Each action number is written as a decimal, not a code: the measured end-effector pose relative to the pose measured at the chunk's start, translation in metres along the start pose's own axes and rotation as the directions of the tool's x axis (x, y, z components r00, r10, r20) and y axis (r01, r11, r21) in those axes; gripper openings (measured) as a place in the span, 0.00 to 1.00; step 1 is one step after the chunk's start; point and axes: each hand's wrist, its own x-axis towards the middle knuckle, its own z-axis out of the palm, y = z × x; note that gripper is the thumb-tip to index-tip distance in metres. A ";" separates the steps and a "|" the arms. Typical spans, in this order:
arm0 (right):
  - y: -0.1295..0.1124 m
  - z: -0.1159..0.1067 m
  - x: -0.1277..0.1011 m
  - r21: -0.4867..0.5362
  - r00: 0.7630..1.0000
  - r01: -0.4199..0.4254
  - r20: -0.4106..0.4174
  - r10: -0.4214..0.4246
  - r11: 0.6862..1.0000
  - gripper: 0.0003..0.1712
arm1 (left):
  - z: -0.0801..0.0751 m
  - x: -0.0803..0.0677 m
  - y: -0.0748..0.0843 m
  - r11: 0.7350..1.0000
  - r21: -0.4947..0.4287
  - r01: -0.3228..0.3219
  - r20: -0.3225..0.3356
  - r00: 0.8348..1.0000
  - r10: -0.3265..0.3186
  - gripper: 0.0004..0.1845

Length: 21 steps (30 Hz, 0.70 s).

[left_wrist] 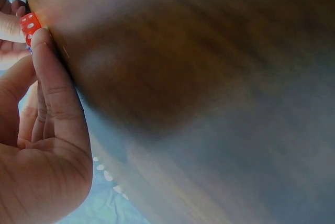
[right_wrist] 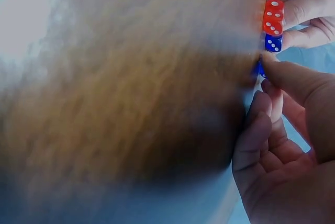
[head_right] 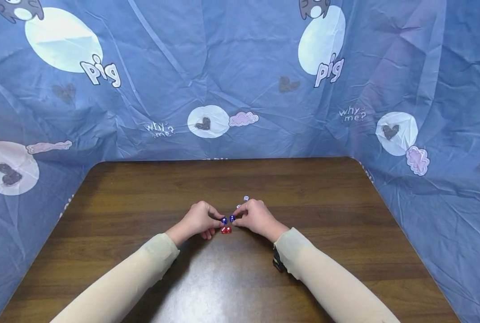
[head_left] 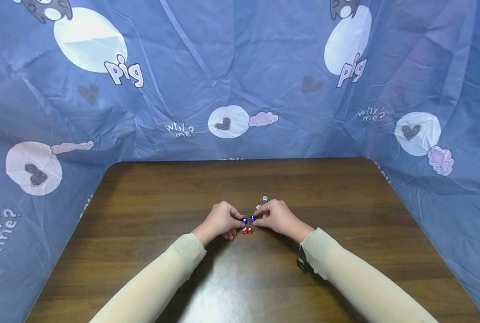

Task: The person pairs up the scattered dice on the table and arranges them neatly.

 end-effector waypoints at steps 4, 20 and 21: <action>-0.001 0.001 0.000 -0.002 1.000 0.021 -0.011 -0.021 1.000 0.08 | 0.000 -0.001 0.000 1.000 0.008 -0.001 -0.002 1.000 0.001 0.08; -0.003 0.004 0.002 -0.043 0.996 0.092 0.004 -0.092 0.995 0.07 | 0.001 -0.002 0.000 0.999 0.022 -0.048 0.001 0.999 0.048 0.04; -0.003 0.004 0.002 -0.045 0.995 0.095 0.004 -0.095 0.994 0.07 | 0.001 -0.002 0.000 0.998 0.024 -0.049 0.001 0.999 0.049 0.05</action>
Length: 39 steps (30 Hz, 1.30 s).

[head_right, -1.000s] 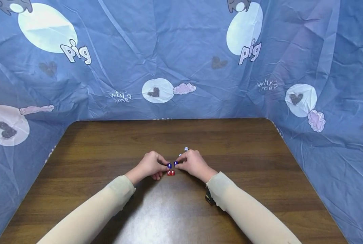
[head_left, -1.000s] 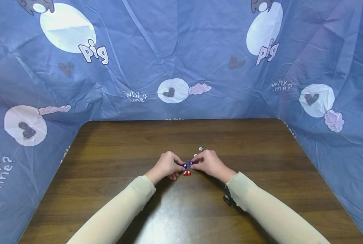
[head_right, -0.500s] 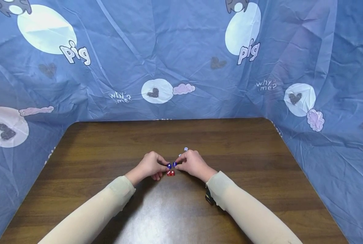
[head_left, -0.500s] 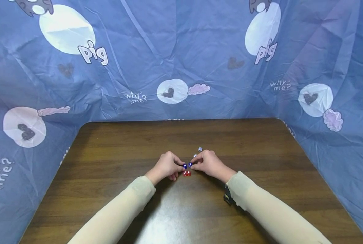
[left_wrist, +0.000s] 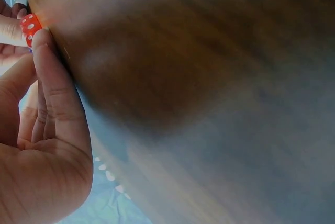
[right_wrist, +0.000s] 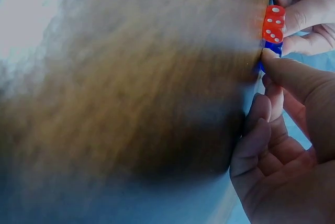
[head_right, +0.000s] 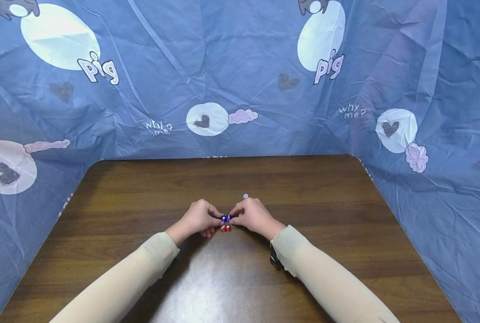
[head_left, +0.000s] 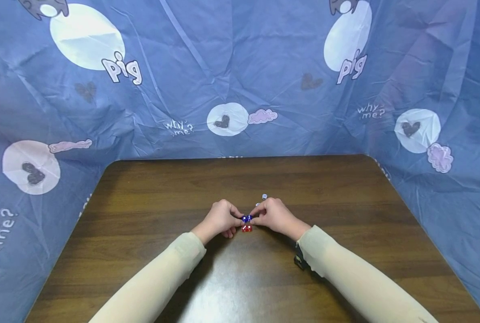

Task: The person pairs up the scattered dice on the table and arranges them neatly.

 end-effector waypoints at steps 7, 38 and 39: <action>-0.001 -0.001 0.000 0.001 1.000 0.003 0.006 -0.003 1.000 0.08 | 0.000 0.000 0.001 1.000 0.018 -0.003 0.002 1.000 0.003 0.05; -0.001 -0.003 -0.002 0.053 0.997 -0.064 0.035 0.062 0.997 0.11 | -0.022 0.007 0.020 0.996 0.084 -0.027 0.052 0.998 0.023 0.15; -0.001 -0.003 -0.002 0.061 0.997 -0.070 0.037 0.068 0.996 0.11 | -0.023 0.009 0.023 0.995 0.086 -0.040 0.053 0.998 0.035 0.15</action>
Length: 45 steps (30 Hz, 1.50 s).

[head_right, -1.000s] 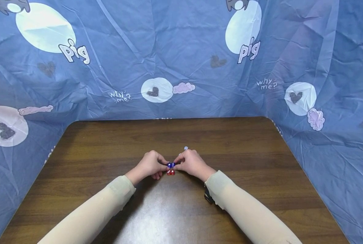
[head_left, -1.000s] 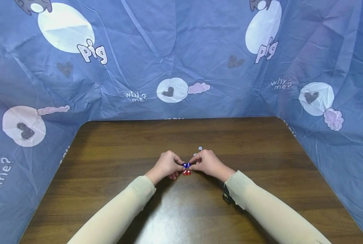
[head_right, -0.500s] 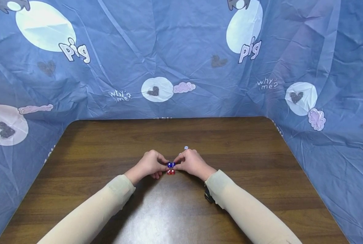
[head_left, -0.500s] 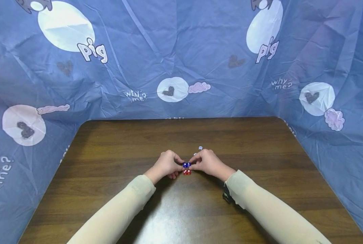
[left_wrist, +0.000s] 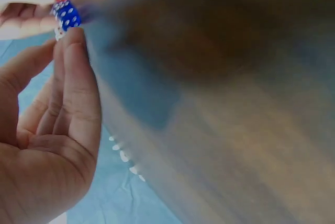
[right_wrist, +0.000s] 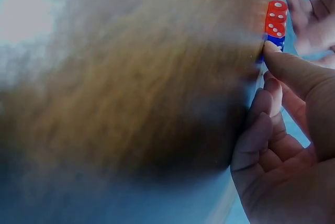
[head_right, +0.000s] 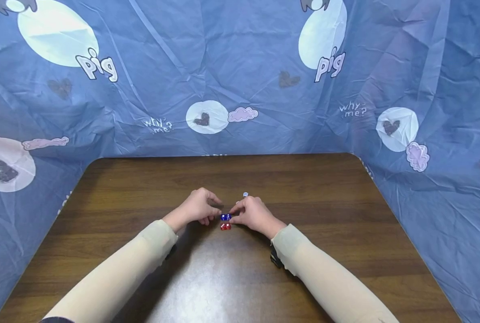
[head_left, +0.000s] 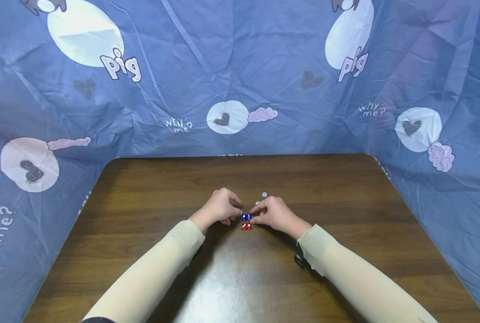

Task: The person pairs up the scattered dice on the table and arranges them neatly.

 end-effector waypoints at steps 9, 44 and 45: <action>0.003 0.004 -0.001 0.028 1.000 -0.027 0.008 0.027 0.999 0.11 | -0.003 0.029 0.000 0.997 0.033 -0.069 0.068 0.995 0.067 0.17; 0.006 0.003 0.000 -0.014 0.999 0.025 -0.041 -0.026 1.000 0.11 | 0.003 0.072 -0.001 0.974 0.140 -0.175 0.300 0.945 0.127 0.15; 0.005 0.002 -0.001 -0.014 0.999 0.022 -0.044 -0.023 1.000 0.11 | 0.003 0.072 -0.001 0.973 0.145 -0.180 0.300 0.945 0.130 0.15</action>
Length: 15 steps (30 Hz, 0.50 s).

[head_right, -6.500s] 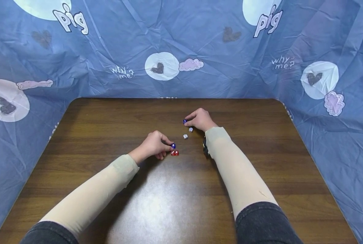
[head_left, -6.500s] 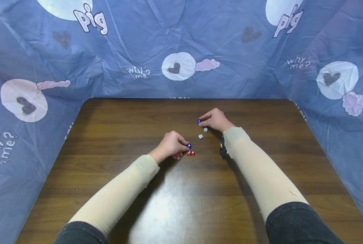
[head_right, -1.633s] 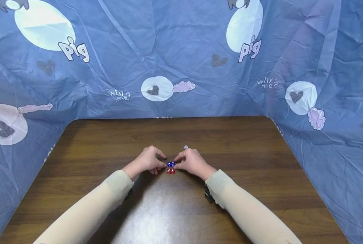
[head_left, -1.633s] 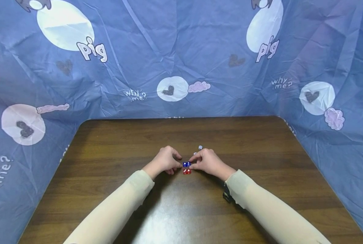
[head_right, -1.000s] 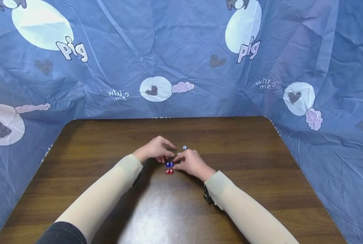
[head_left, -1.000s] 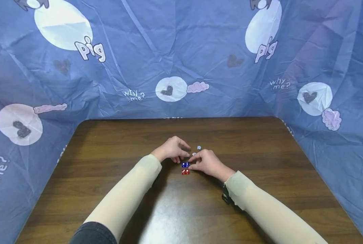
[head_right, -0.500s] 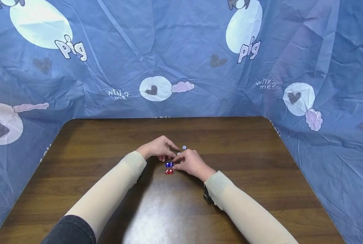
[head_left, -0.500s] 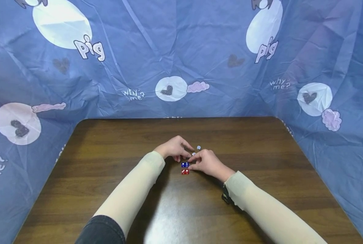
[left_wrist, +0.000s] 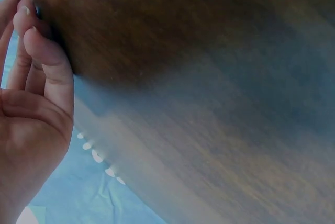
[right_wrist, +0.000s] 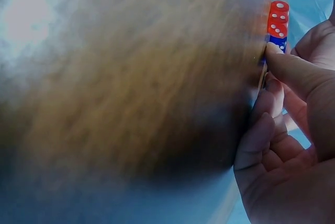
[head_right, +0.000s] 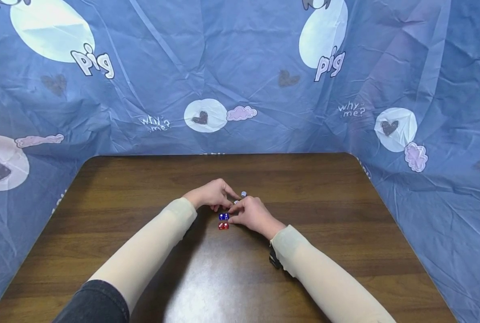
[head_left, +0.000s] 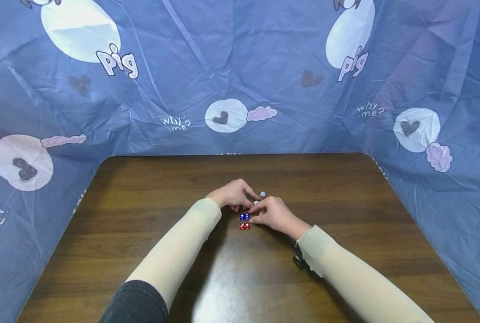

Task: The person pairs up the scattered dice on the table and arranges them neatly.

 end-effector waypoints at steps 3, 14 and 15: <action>-0.001 -0.001 -0.002 0.016 1.000 -0.009 -0.001 0.009 1.000 0.11 | 0.000 0.001 0.001 1.000 0.010 0.000 0.002 1.000 0.000 0.15; 0.002 -0.002 -0.004 0.029 1.000 -0.028 0.013 0.028 0.999 0.11 | 0.001 0.003 0.001 1.000 0.012 0.014 -0.014 1.000 -0.014 0.11; 0.001 -0.003 -0.004 0.030 0.999 -0.031 0.013 0.030 0.999 0.11 | 0.002 0.003 0.001 1.000 0.012 0.014 -0.020 1.000 -0.013 0.10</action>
